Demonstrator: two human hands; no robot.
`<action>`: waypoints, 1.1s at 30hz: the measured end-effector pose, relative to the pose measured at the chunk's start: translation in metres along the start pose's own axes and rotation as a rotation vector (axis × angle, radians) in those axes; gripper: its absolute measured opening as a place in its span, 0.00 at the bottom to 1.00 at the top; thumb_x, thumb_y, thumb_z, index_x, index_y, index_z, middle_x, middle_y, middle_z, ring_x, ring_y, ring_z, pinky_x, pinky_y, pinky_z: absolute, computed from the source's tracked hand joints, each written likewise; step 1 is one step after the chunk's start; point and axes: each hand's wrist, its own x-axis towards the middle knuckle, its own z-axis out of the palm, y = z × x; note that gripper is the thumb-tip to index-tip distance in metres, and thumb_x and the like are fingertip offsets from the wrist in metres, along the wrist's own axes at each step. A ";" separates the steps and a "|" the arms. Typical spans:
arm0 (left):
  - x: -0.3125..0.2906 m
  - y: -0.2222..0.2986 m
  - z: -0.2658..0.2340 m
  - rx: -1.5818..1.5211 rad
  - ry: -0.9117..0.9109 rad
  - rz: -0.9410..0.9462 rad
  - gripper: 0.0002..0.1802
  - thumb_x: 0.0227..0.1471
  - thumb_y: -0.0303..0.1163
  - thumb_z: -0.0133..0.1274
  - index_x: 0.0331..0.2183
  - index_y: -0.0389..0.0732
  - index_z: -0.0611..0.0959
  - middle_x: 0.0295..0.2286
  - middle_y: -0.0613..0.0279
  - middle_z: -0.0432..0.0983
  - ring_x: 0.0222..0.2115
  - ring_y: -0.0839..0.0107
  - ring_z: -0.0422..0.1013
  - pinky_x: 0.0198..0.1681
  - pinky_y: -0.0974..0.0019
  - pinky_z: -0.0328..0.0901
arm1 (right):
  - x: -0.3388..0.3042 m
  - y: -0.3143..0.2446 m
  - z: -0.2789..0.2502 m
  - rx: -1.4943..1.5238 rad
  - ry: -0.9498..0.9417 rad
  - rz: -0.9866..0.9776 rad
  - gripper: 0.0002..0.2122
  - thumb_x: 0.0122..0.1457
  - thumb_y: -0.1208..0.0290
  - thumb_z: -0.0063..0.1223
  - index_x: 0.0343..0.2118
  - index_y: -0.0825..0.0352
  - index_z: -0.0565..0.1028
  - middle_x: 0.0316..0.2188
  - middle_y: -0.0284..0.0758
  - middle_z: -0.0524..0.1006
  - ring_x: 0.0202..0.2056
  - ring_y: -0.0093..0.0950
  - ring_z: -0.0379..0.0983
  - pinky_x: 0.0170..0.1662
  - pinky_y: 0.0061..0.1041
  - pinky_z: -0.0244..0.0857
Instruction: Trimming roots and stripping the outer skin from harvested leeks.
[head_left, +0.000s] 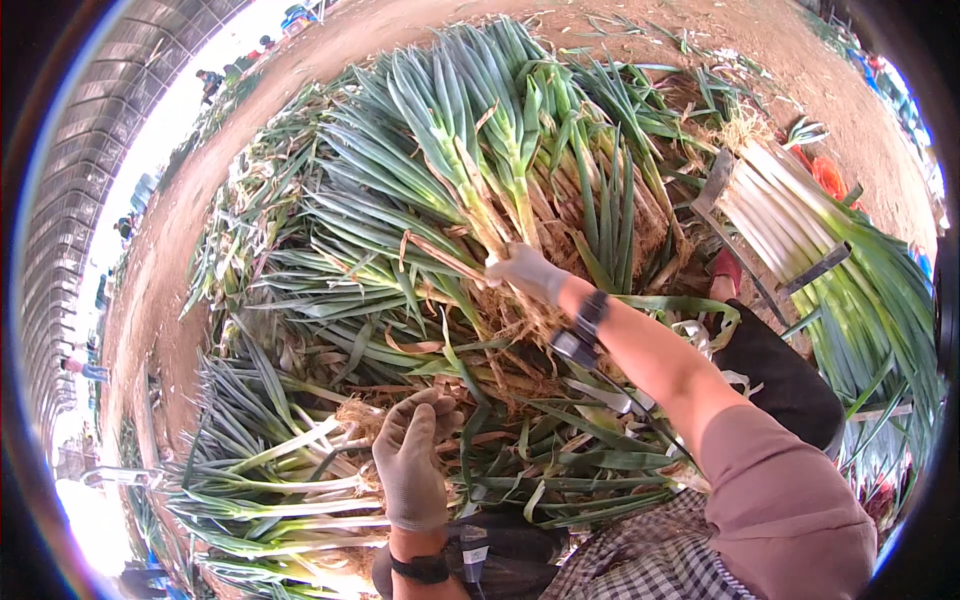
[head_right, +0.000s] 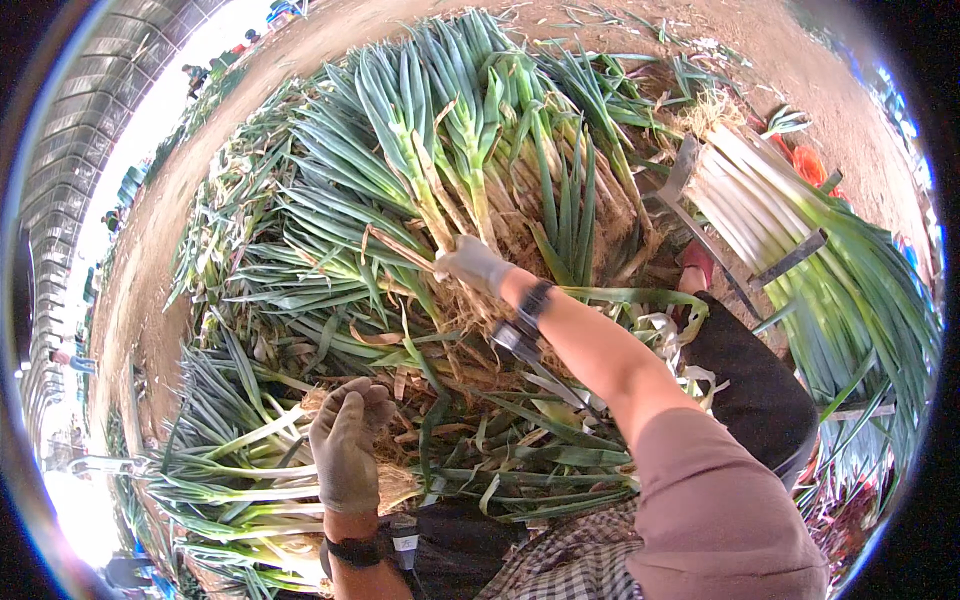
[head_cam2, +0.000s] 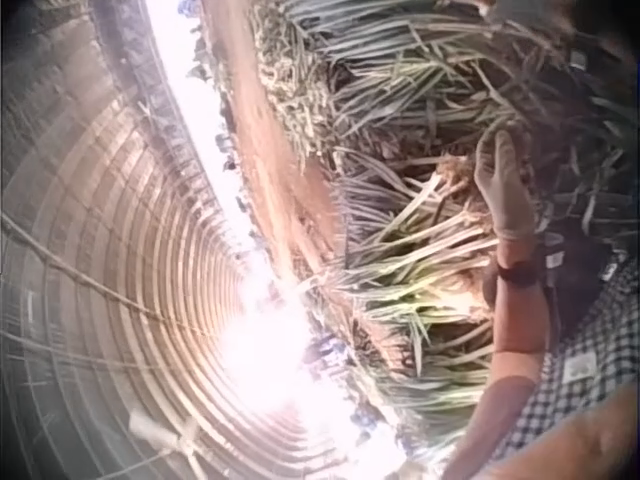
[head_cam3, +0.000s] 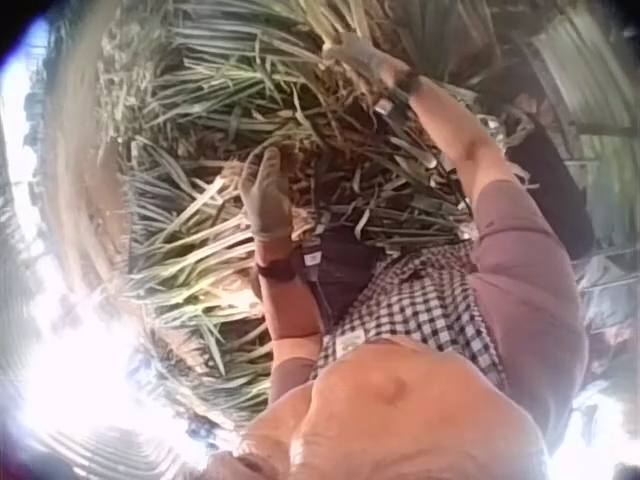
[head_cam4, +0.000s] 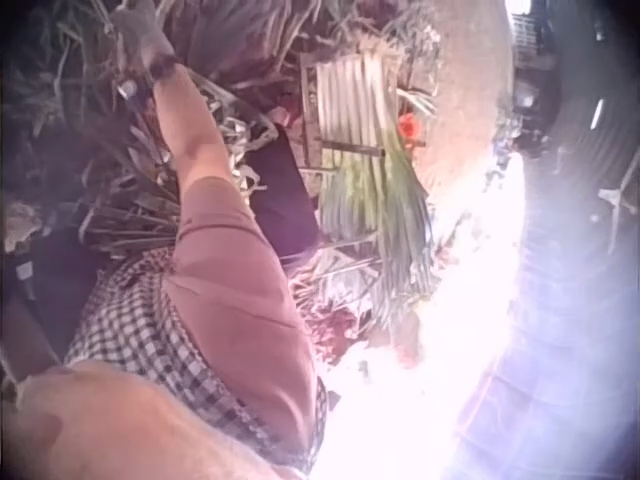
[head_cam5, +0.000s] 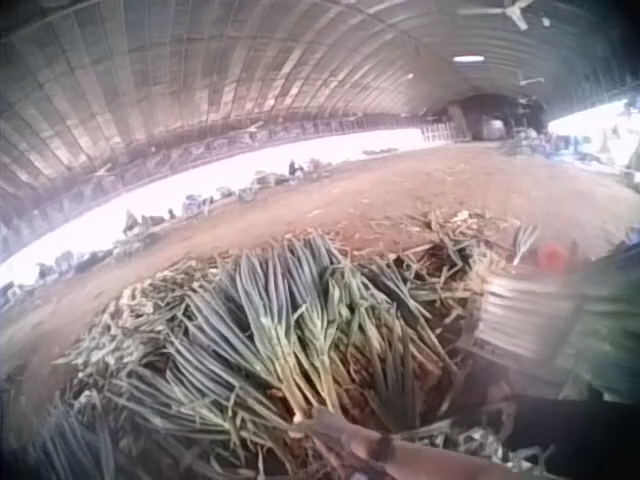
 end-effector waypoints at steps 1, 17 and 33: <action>0.000 0.001 -0.004 0.018 -0.003 0.009 0.10 0.59 0.27 0.47 0.40 0.32 0.78 0.34 0.56 0.78 0.32 0.71 0.75 0.41 0.69 0.70 | -0.018 0.003 -0.003 0.002 -0.084 -0.104 0.22 0.49 0.60 0.57 0.40 0.76 0.74 0.31 0.41 0.75 0.31 0.32 0.71 0.37 0.28 0.66; -0.024 -0.011 0.034 -0.197 0.068 0.571 0.15 0.56 0.35 0.55 0.39 0.32 0.78 0.30 0.66 0.76 0.32 0.79 0.67 0.38 0.71 0.64 | -0.340 -0.010 0.005 -0.378 0.041 -0.521 0.16 0.56 0.71 0.54 0.46 0.72 0.70 0.27 0.32 0.74 0.28 0.20 0.69 0.32 0.24 0.64; -0.144 0.011 -0.073 -0.357 0.055 0.719 0.25 0.56 0.41 0.57 0.44 0.27 0.75 0.36 0.63 0.76 0.36 0.78 0.70 0.38 0.73 0.67 | -0.383 -0.010 -0.003 0.007 -0.187 -0.460 0.15 0.64 0.66 0.45 0.49 0.68 0.70 0.36 0.33 0.75 0.30 0.19 0.69 0.33 0.21 0.64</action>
